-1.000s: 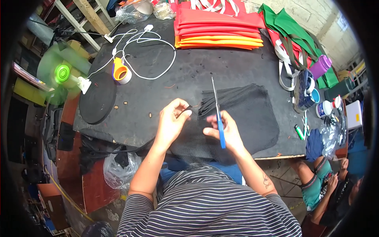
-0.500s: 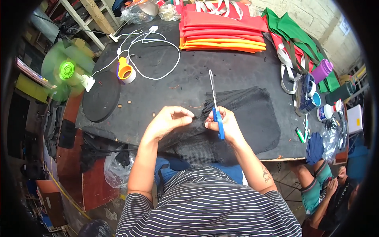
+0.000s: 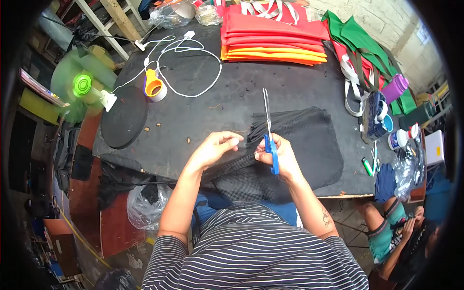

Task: Cutting pieces of black mesh fabric into shapes using scissors on a workshop table.

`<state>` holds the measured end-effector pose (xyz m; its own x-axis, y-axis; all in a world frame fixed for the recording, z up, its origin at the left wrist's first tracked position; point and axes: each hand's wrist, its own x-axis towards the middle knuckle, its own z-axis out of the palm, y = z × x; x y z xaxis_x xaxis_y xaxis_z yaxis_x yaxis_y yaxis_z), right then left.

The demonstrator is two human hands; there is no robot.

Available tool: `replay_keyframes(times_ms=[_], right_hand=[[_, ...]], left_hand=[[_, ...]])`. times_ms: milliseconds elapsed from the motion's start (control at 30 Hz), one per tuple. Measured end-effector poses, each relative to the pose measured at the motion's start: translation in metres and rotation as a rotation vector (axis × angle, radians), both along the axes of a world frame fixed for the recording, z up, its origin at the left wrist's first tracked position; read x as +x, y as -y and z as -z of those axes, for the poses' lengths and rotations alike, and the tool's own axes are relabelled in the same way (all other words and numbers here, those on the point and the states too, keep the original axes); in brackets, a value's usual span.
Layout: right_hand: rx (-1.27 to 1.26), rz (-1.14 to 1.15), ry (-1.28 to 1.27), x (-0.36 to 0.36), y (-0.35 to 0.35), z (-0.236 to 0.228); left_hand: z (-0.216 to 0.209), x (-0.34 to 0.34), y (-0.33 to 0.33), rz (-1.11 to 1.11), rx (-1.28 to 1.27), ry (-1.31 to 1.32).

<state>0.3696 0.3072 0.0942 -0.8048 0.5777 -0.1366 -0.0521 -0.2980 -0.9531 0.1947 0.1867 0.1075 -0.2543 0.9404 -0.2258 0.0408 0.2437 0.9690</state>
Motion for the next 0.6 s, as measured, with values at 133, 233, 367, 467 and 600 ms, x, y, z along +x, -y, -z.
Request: replay_keyframes(times_ms=[133, 233, 367, 467, 600], right_hand=[[0.02, -0.073, -0.012, 0.003, 0.001, -0.008], [-0.015, -0.086, -0.03, 0.004, 0.002, -0.019], [0.04, -0.164, -0.059, 0.007, 0.001, -0.024], [0.017, -0.147, -0.051, 0.012, 0.003, -0.018], [0.002, -0.071, -0.005, 0.013, 0.008, 0.002]], left_hand=[[0.025, -0.001, -0.005, 0.016, -0.122, -0.031], [0.022, 0.002, -0.007, 0.204, -0.383, 0.193], [0.024, -0.004, -0.003, 0.159, -0.251, 0.471], [0.005, -0.009, -0.001, 0.044, -0.095, 0.574], [-0.006, -0.01, 0.003, 0.003, 0.01, 0.559]])
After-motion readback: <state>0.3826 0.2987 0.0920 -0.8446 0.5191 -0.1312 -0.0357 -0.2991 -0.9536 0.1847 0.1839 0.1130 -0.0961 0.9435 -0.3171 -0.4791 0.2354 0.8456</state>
